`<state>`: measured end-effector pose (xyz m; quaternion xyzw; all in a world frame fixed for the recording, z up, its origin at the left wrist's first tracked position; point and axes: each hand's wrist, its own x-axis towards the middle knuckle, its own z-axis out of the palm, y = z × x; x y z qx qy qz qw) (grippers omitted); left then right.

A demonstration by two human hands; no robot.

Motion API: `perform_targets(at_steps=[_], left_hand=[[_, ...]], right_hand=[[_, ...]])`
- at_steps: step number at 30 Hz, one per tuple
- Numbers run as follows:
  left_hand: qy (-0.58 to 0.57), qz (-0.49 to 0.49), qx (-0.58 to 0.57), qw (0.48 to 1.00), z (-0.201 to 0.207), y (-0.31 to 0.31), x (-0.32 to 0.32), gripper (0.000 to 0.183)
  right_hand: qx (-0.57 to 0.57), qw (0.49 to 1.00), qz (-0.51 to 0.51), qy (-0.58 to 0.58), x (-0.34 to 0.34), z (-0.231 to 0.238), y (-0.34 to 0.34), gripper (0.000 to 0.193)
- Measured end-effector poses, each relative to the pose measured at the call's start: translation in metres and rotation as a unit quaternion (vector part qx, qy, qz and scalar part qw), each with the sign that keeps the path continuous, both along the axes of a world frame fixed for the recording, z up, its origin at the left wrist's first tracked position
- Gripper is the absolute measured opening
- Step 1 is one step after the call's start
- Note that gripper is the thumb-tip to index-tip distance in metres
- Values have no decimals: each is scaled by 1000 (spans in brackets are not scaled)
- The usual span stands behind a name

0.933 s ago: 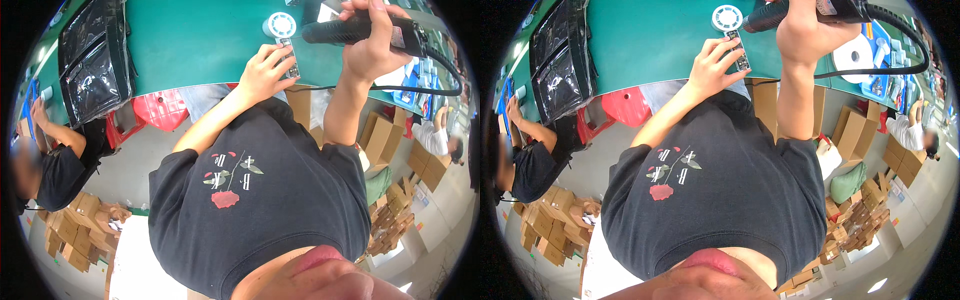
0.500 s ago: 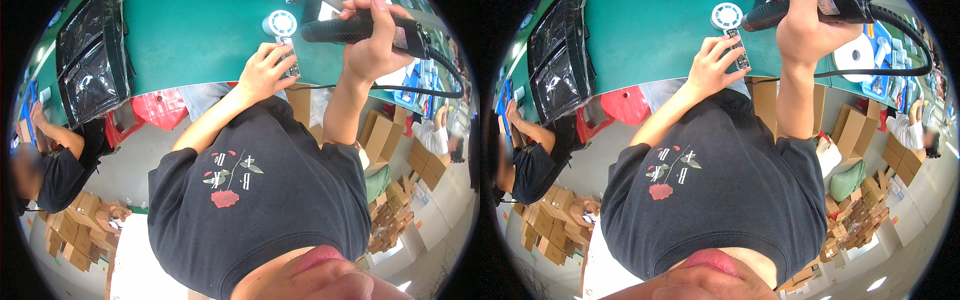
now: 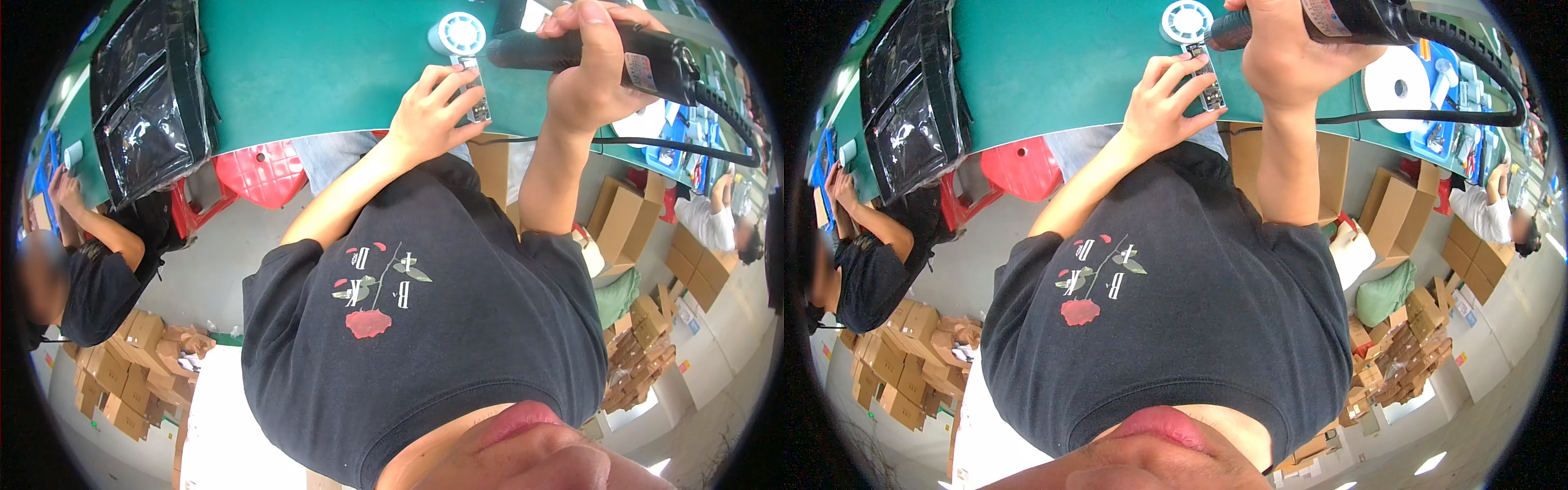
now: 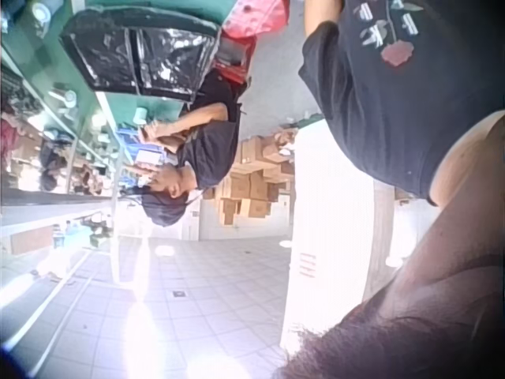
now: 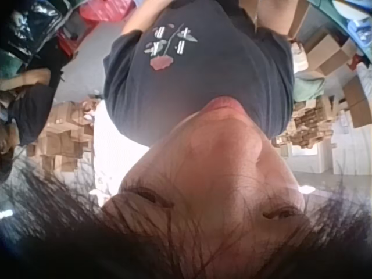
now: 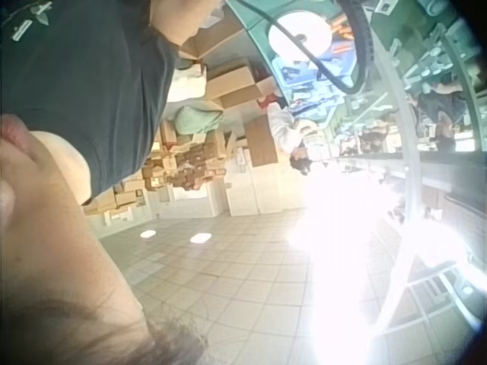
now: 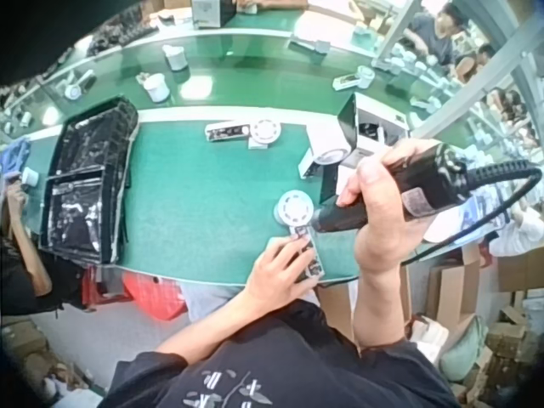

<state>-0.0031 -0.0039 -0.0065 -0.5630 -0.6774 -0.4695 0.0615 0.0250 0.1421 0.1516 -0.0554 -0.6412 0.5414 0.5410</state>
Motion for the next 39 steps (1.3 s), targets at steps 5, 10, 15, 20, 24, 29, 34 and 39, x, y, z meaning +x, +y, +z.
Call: perform_targets(at_steps=[5,10,15,20,24,29,34,39], left_hand=[[-30,-14,-17,999,1,-3,-1,44],[-25,-10,-27,999,2,-2,-2,48],[-39,15,-46,998,8,6,0,45],[-59,0,-34,998,3,2,-2,45],[-46,2,-36,998,3,4,-3,45],[-39,7,-34,999,2,3,-2,45],[-45,11,-31,998,4,5,-1,44],[-18,12,-19,1000,-2,3,-1,40]], right_hand=[[-22,1000,-7,-18,7,21,4,16],[-42,990,-134,25,33,49,96,5],[-17,990,-136,36,21,57,85,10],[-67,983,-172,14,36,59,117,11],[30,987,-160,-4,22,59,76,13],[-18,988,-147,-29,36,43,82,11],[-47,997,-60,-34,71,24,36,18],[-71,996,-40,20,73,27,-12,18]])
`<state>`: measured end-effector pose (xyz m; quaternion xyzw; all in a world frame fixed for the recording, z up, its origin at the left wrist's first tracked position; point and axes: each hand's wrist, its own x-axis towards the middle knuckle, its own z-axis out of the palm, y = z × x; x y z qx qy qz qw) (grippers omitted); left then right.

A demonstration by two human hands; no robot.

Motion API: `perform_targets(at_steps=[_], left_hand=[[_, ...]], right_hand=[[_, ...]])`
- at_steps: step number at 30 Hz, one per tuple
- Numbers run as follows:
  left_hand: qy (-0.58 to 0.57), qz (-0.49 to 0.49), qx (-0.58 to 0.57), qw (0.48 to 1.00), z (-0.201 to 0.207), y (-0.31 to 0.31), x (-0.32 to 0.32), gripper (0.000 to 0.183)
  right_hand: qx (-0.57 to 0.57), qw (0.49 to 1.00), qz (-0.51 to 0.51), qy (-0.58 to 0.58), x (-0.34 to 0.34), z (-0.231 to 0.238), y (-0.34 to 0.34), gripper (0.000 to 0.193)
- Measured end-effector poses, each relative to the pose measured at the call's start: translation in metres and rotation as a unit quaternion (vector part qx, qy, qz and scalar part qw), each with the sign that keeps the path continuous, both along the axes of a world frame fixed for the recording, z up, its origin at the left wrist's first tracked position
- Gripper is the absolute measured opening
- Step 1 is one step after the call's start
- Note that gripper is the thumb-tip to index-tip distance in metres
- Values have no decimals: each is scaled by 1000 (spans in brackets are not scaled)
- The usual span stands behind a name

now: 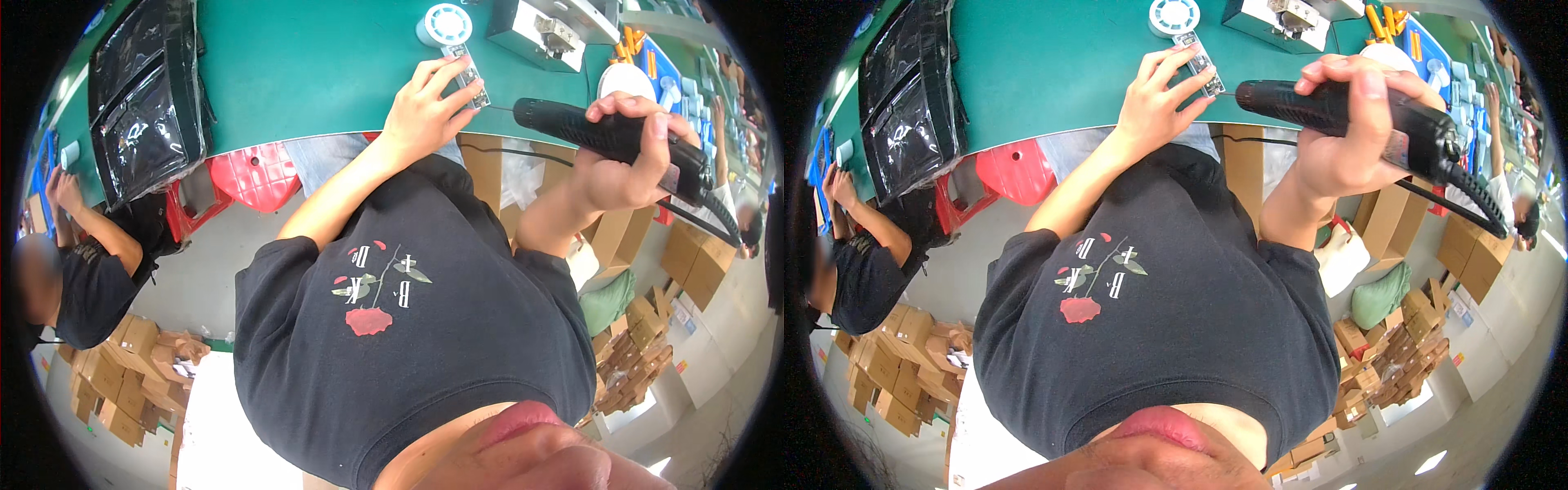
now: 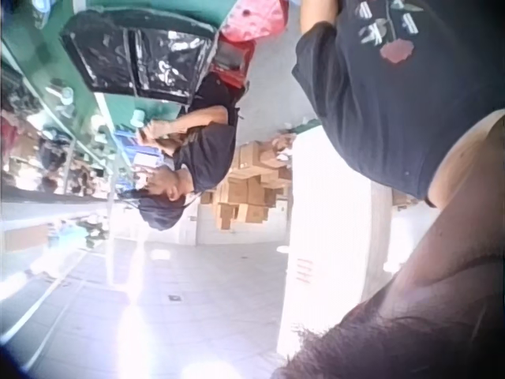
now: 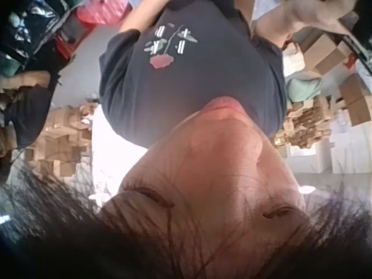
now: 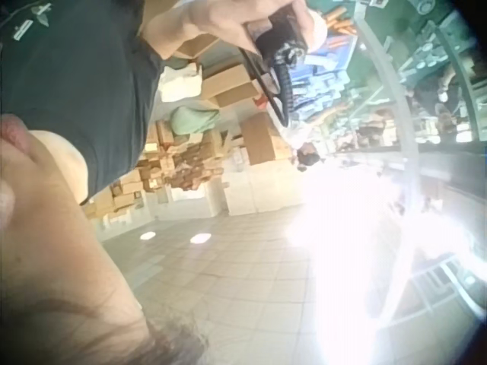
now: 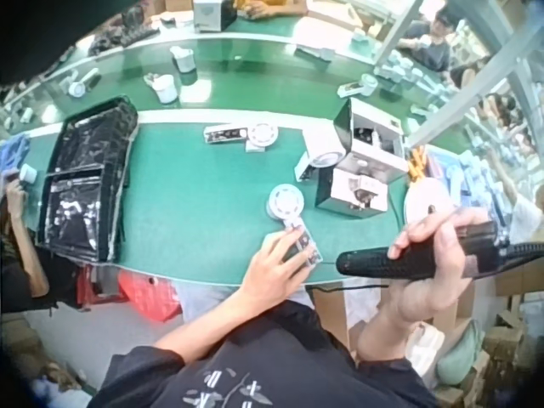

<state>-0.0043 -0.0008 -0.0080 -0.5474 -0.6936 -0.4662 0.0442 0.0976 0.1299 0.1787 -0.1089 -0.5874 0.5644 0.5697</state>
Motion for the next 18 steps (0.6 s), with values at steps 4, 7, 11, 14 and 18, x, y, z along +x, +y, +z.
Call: perform_targets(at_steps=[4,7,11,14,18], left_hand=[[17,5,-8,1000,2,0,2,41],[20,3,-8,1000,0,1,2,41],[14,4,-11,1000,2,0,2,42],[13,1,-12,1000,1,0,2,41],[13,1,-12,1000,1,-1,2,41]], right_hand=[[18,998,-36,-55,-6,-5,-18,21],[28,992,-87,-90,-11,-8,-24,18],[35,995,-62,-72,-13,-12,-26,21],[14,999,-13,-30,-10,-13,-24,27],[18,999,-11,-32,-10,-15,-22,27]])
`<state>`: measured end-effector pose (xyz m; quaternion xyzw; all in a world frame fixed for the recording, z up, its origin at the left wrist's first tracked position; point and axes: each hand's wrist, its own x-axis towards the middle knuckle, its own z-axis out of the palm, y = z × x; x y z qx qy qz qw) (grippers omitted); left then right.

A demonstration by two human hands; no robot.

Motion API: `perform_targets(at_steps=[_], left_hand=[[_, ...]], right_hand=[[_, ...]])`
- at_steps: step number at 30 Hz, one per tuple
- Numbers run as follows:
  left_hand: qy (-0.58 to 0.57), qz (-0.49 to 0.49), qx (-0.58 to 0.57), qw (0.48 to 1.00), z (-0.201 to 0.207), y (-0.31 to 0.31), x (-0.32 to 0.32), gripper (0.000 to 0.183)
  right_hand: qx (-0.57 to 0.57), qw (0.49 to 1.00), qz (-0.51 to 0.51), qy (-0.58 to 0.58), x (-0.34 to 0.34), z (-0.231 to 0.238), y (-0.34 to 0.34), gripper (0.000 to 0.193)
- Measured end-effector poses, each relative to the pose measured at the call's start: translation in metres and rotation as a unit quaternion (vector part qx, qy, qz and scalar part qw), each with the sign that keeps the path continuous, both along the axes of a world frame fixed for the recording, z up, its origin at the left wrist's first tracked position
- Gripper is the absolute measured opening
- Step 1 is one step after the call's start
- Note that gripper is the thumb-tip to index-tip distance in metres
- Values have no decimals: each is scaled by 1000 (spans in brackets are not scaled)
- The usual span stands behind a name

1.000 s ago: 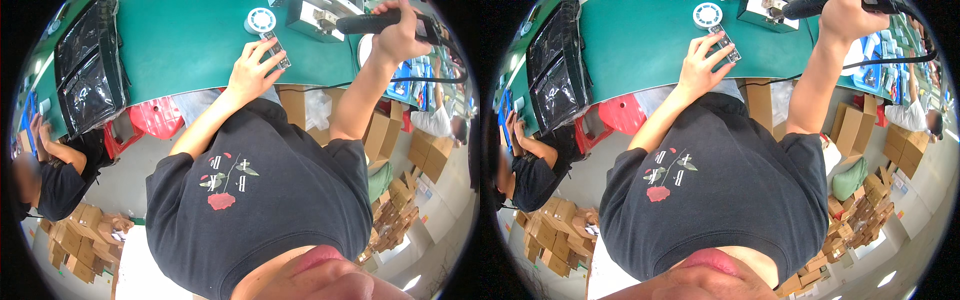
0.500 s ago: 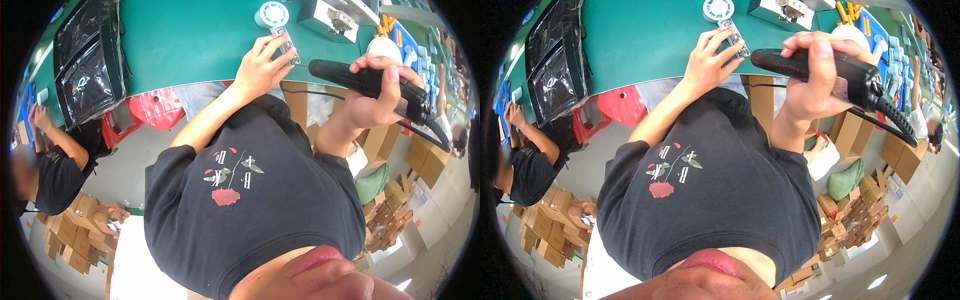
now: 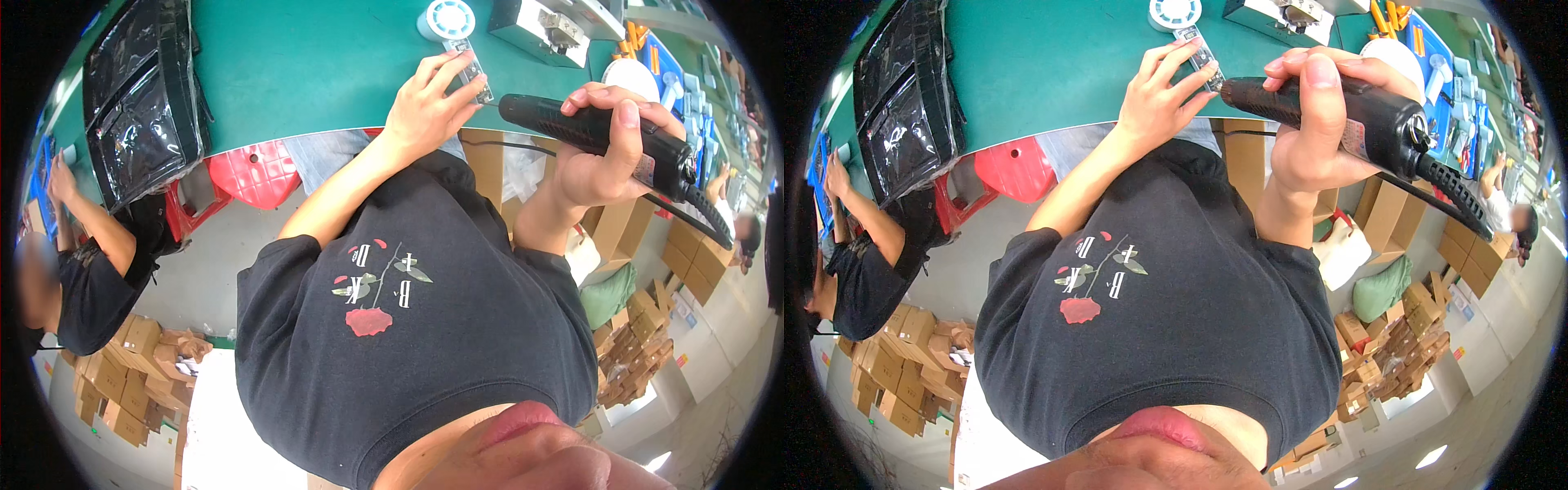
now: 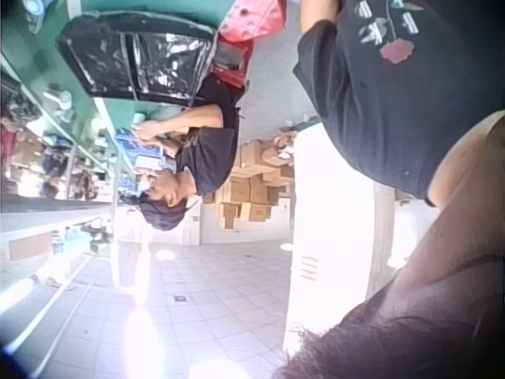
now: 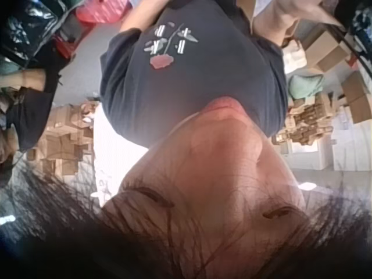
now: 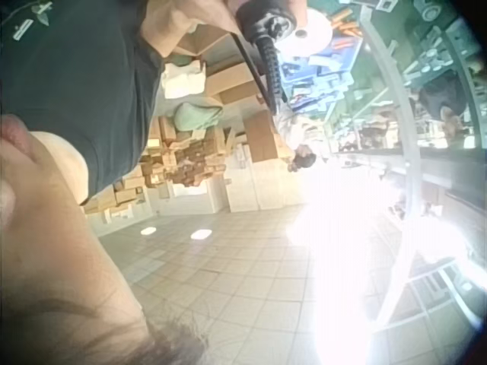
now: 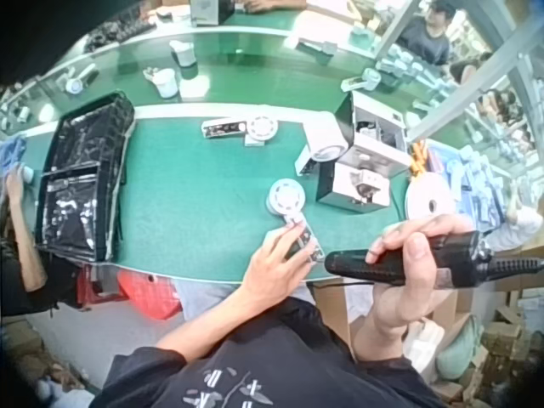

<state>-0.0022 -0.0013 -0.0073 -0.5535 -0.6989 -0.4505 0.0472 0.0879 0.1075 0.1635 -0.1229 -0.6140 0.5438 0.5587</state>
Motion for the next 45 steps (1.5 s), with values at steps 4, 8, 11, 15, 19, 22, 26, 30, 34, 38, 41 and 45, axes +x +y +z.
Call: perform_targets(at_steps=[4,8,11,15,19,22,26,30,34,38,41,45], left_hand=[[1,-5,-3,1000,1,1,0,42],[5,0,-3,1000,0,0,0,42],[15,2,-6,1000,-1,0,1,43],[33,6,-7,999,-5,2,2,45],[34,7,-5,999,-5,2,3,45],[31,6,-6,999,-4,2,3,45],[21,2,-8,1000,-2,1,2,46],[20,6,-19,1000,-4,2,4,48],[19,6,-27,999,-2,1,4,49],[14,4,-29,999,-2,0,3,49],[12,3,-26,1000,-2,0,3,49],[2,2,-15,1000,-2,3,3,48]], right_hand=[[30,997,-57,-49,-3,2,-3,18],[27,998,-45,-43,-6,1,-4,22],[16,999,-14,-24,-3,-4,-3,31],[48,998,-9,-39,-1,-9,-3,33],[54,998,14,-26,1,-11,0,33],[24,999,32,-6,1,-10,-4,34],[22,997,73,-13,5,-9,-5,35],[15,993,113,-2,12,-12,-2,37],[17,989,147,1,12,-16,-1,38],[31,989,145,-5,9,-19,-4,40],[31,989,144,-9,10,-18,-1,40],[23,992,121,-6,14,-17,6,34]])
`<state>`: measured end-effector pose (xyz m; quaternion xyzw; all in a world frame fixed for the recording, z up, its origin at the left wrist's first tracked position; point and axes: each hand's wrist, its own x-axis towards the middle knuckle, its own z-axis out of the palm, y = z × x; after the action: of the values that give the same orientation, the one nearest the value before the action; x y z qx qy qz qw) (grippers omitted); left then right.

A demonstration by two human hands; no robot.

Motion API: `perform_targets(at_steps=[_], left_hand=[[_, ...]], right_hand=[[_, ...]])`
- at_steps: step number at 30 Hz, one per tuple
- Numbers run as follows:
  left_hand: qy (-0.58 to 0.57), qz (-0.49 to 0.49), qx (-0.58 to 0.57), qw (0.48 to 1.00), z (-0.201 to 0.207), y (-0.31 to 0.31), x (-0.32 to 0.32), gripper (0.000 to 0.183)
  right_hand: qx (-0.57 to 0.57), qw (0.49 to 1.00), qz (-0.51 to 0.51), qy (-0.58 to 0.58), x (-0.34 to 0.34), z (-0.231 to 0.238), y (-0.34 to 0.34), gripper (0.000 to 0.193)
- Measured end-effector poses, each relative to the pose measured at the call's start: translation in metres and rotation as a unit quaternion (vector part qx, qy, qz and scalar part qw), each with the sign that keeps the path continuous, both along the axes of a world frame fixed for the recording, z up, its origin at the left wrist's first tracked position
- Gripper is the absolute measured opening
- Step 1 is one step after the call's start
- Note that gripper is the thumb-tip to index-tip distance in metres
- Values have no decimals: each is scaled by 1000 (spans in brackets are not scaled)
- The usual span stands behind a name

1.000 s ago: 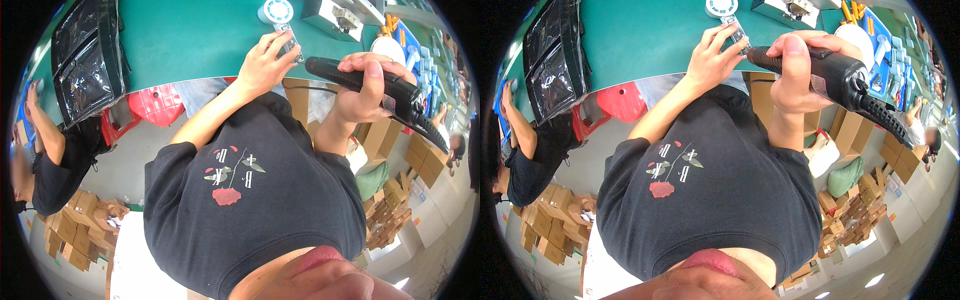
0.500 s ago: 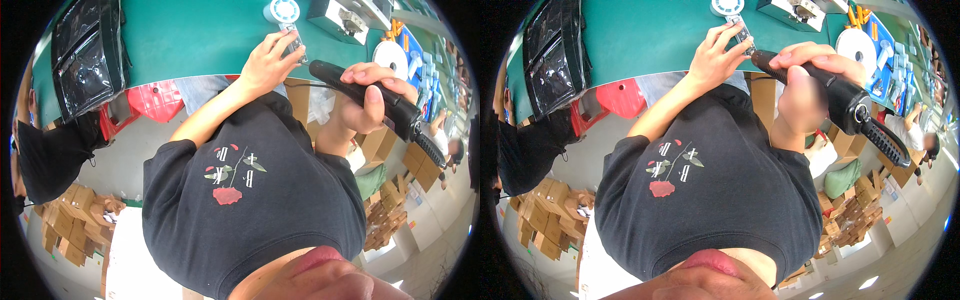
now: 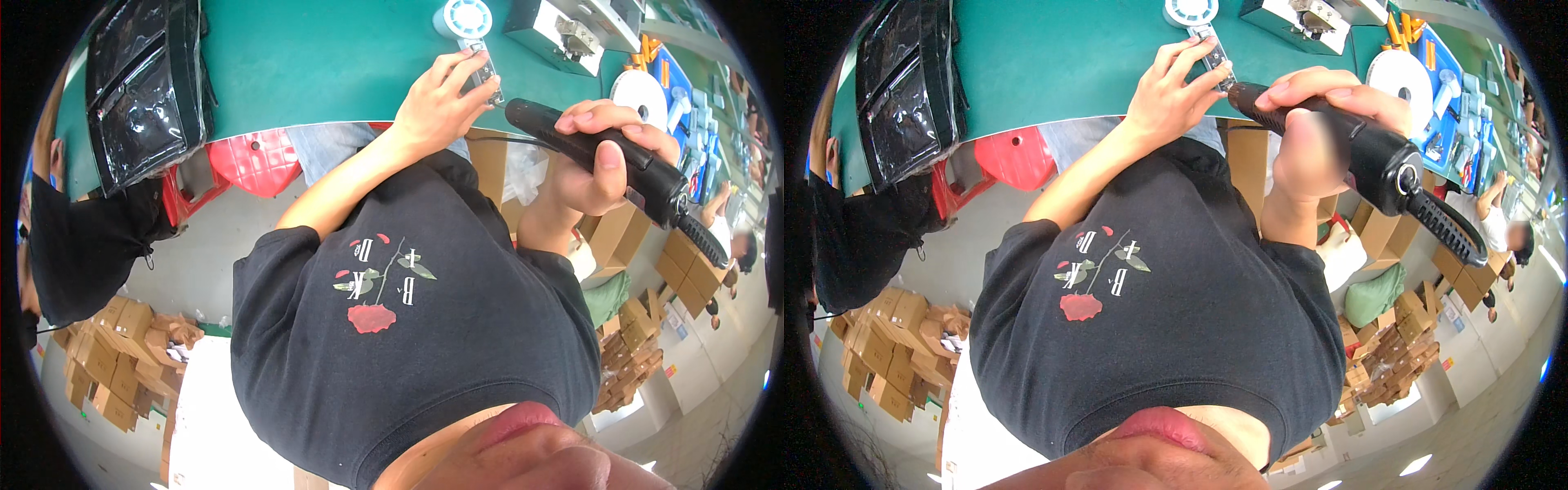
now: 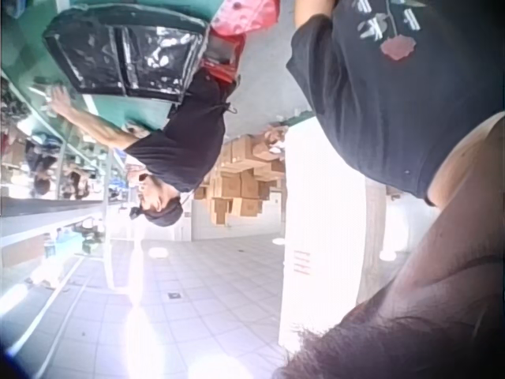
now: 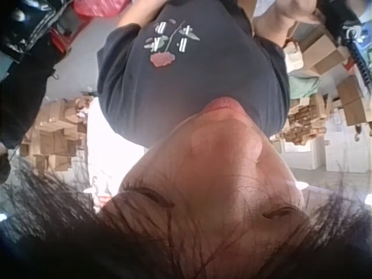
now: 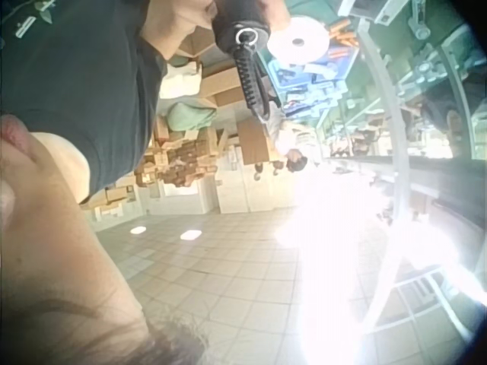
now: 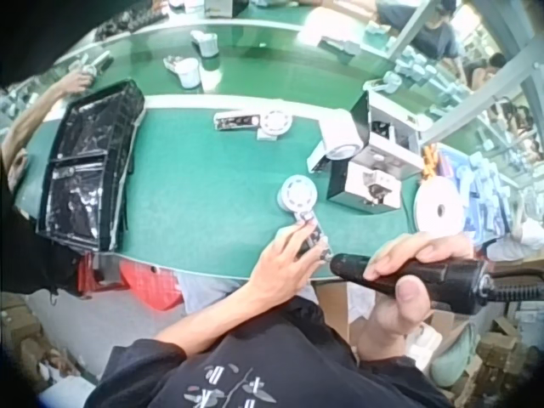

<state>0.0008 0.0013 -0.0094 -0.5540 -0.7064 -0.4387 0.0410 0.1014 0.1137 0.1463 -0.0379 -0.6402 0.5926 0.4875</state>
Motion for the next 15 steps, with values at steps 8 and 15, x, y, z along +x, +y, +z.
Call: perform_targets(at_steps=[8,15], left_hand=[[-32,7,11,999,3,0,0,43],[-33,6,-4,999,8,-1,-1,43]], right_hand=[[-10,975,-219,36,-1,50,115,18],[-6,963,-270,-17,-33,43,162,16]])
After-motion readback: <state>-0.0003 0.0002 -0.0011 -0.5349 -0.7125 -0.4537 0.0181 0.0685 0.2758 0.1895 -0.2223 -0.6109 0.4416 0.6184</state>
